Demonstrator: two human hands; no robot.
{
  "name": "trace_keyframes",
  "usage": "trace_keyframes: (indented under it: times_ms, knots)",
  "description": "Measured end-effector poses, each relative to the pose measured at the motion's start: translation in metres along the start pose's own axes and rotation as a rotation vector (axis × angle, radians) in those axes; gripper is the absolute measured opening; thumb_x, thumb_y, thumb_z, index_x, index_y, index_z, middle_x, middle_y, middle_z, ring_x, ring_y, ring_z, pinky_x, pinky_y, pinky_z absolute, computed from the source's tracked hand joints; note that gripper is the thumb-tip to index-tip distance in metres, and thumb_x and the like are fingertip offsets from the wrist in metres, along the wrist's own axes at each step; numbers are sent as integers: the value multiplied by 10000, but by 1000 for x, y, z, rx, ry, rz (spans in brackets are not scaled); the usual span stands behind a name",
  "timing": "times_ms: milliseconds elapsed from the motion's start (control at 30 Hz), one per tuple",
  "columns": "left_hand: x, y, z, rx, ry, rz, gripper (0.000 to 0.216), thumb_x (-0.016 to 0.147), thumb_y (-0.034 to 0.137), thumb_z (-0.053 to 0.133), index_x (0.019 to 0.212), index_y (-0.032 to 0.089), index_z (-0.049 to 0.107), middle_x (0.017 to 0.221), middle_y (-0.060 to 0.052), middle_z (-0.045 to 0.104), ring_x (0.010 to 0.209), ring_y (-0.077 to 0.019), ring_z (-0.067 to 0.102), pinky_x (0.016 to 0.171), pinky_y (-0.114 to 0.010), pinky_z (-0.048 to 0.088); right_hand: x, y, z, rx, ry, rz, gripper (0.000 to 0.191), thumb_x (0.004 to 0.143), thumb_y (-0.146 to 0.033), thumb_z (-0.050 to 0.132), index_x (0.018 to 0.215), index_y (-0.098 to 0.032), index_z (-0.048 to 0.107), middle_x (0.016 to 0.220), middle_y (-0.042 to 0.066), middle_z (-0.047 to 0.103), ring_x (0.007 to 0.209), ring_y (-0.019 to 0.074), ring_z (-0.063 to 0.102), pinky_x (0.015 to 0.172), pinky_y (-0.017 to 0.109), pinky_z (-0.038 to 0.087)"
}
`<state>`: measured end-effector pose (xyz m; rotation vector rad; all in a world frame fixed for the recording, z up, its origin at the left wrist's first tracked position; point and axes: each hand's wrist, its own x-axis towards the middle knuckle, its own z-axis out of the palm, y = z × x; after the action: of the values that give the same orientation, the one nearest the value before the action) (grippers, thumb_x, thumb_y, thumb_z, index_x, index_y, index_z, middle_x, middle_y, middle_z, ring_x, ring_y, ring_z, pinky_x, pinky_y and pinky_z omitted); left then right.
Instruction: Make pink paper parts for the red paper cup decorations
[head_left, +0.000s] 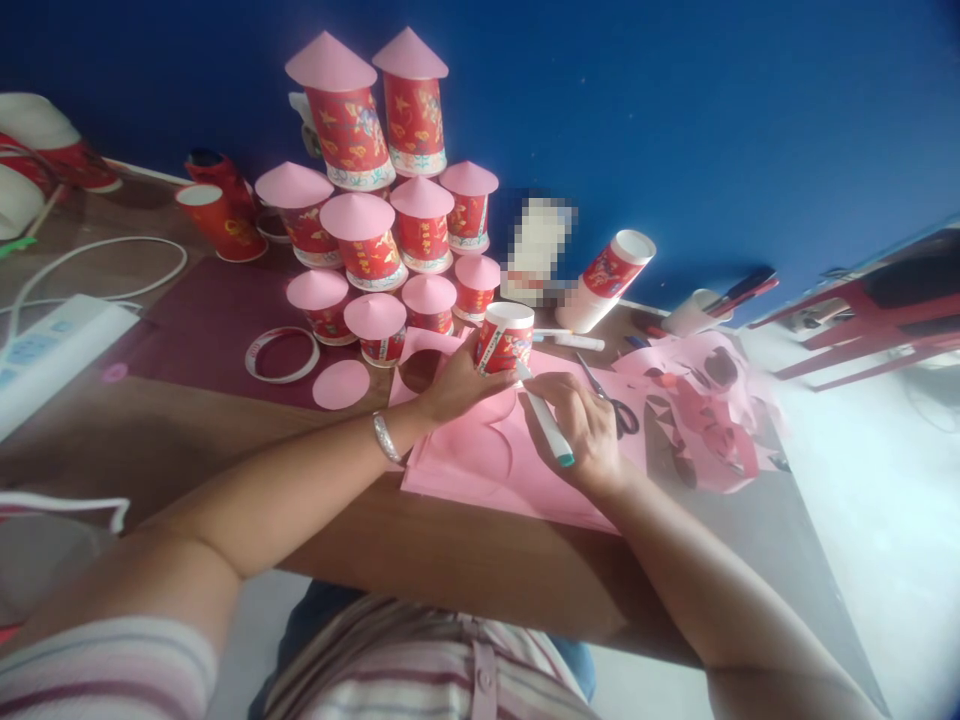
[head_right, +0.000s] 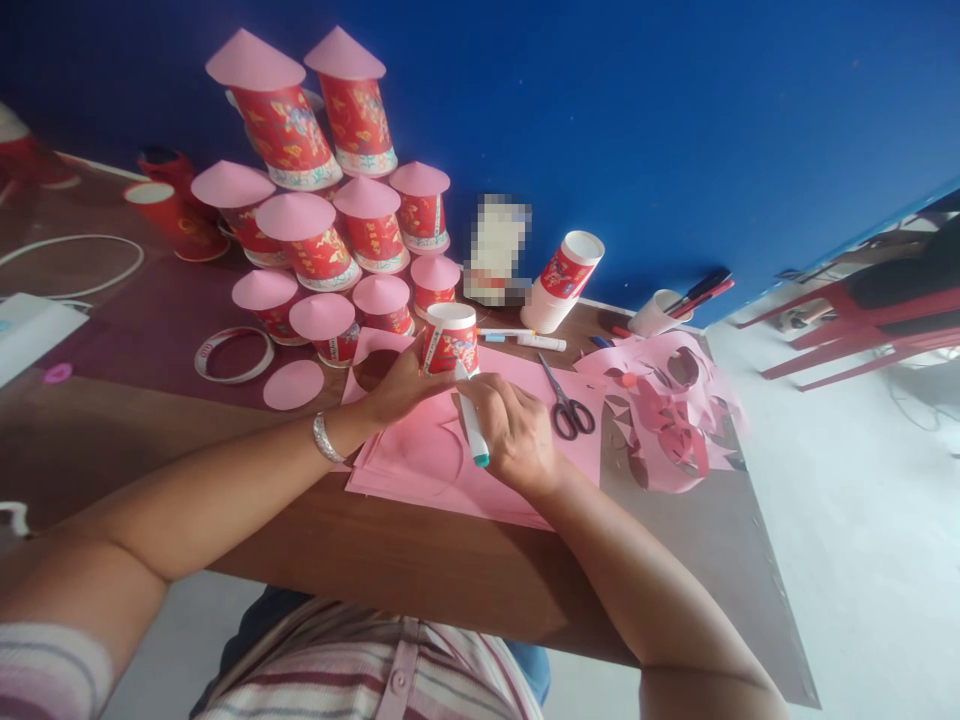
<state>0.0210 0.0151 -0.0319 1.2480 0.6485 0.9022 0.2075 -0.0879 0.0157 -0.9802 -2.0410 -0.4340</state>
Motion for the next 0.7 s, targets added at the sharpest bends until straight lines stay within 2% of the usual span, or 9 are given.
trace_keyframes:
  times_ms: [167,500,700]
  knots:
    - [0,0,-1,-39,-16,-12,798,758,540,1094,1376,219,704,1336,-109,828,1269,-306,784,1156,-486,632,-3,3,0,-45,0,0,281,1125,-49,580,1362,-179,657,1052,84,834,881,198,833,705,289,683]
    - [0,2,-4,-26,-53,-28,738,802,566,1061,1362,227,719,1272,-97,843,1264,-341,787,1205,-571,617,-8,8,2,-16,23,69,331,1109,-59,599,1386,-231,659,1070,58,832,913,218,852,705,319,697]
    - [2,3,-4,-48,-72,-21,721,800,537,1063,1353,221,726,1263,-95,845,1225,-310,797,1166,-521,637,-9,9,3,-6,28,73,319,1112,-73,609,1388,-227,657,1076,58,837,928,216,861,709,308,698]
